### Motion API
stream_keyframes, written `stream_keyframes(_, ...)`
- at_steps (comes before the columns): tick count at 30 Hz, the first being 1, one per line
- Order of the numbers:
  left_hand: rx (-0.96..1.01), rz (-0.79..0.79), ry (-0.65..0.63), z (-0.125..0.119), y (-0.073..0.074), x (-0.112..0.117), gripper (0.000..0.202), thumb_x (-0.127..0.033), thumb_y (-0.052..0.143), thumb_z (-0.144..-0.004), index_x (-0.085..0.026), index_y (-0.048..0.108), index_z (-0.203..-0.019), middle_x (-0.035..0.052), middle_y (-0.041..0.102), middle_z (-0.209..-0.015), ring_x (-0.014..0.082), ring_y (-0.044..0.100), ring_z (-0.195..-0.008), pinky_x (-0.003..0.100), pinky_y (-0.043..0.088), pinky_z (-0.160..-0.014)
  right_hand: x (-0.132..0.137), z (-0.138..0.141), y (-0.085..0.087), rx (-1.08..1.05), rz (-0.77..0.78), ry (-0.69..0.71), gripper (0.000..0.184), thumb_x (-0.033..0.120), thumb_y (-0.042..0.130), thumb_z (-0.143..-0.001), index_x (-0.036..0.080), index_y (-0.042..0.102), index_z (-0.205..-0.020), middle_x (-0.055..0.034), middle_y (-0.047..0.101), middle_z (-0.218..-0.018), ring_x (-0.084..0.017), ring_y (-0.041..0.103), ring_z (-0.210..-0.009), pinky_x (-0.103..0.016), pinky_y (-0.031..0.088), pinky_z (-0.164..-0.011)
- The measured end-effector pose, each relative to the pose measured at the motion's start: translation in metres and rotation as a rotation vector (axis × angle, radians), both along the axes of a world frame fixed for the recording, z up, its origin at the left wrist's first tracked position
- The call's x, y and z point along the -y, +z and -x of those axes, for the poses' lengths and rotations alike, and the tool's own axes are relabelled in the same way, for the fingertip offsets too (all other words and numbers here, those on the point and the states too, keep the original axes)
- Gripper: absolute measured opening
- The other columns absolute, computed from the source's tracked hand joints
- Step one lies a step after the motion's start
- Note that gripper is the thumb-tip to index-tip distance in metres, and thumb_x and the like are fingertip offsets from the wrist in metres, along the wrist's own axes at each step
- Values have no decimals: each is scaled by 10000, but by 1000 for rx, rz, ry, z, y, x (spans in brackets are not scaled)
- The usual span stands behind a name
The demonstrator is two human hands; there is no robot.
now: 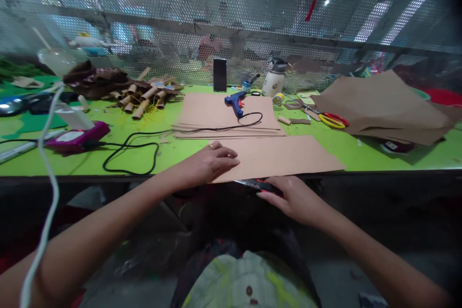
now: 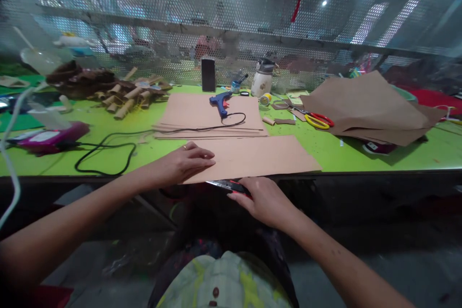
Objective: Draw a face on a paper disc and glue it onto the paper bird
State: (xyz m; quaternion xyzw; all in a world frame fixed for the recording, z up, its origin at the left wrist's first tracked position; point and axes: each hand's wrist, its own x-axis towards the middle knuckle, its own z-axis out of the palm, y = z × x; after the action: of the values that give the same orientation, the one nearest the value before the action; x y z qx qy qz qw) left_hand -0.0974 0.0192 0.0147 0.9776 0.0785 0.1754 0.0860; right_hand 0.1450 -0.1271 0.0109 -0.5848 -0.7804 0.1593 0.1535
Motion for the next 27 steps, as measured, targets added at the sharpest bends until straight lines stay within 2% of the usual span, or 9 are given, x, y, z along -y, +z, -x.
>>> stream_keyframes(6,8,9,23,2,0,-3,309,-228,408,-988,-228,636,-1196,110,627,-1215,230,518,-1058,395,367,-925,0,0,-4,5,-22,14,329,429,501,-934,154,675,-982,-97,730,-896,-213,659,-780,-275,423,-667)
stream_keyframes(17,-18,96,7,3,2,-8,322,-217,433,-974,-273,628,-1224,100,609,-1266,201,549,-1097,391,363,-958,-2,3,2,9,-45,44,328,417,492,-941,151,680,-974,-103,729,-897,-210,654,-794,-277,427,-696)
stream_keyframes(23,-35,110,-1,3,4,-9,333,-214,427,-973,-276,617,-1240,106,600,-1279,205,541,-1135,403,349,-981,-4,4,5,28,-30,44,333,419,495,-938,145,683,-929,-107,726,-851,-201,646,-743,-269,419,-659)
stream_keyframes(27,-35,111,8,3,5,-8,330,-221,433,-975,-284,616,-1242,101,602,-1277,206,540,-1119,393,365,-963,-2,2,4,7,-26,54,338,423,494,-938,149,687,-979,-116,732,-904,-214,661,-800,-276,438,-697)
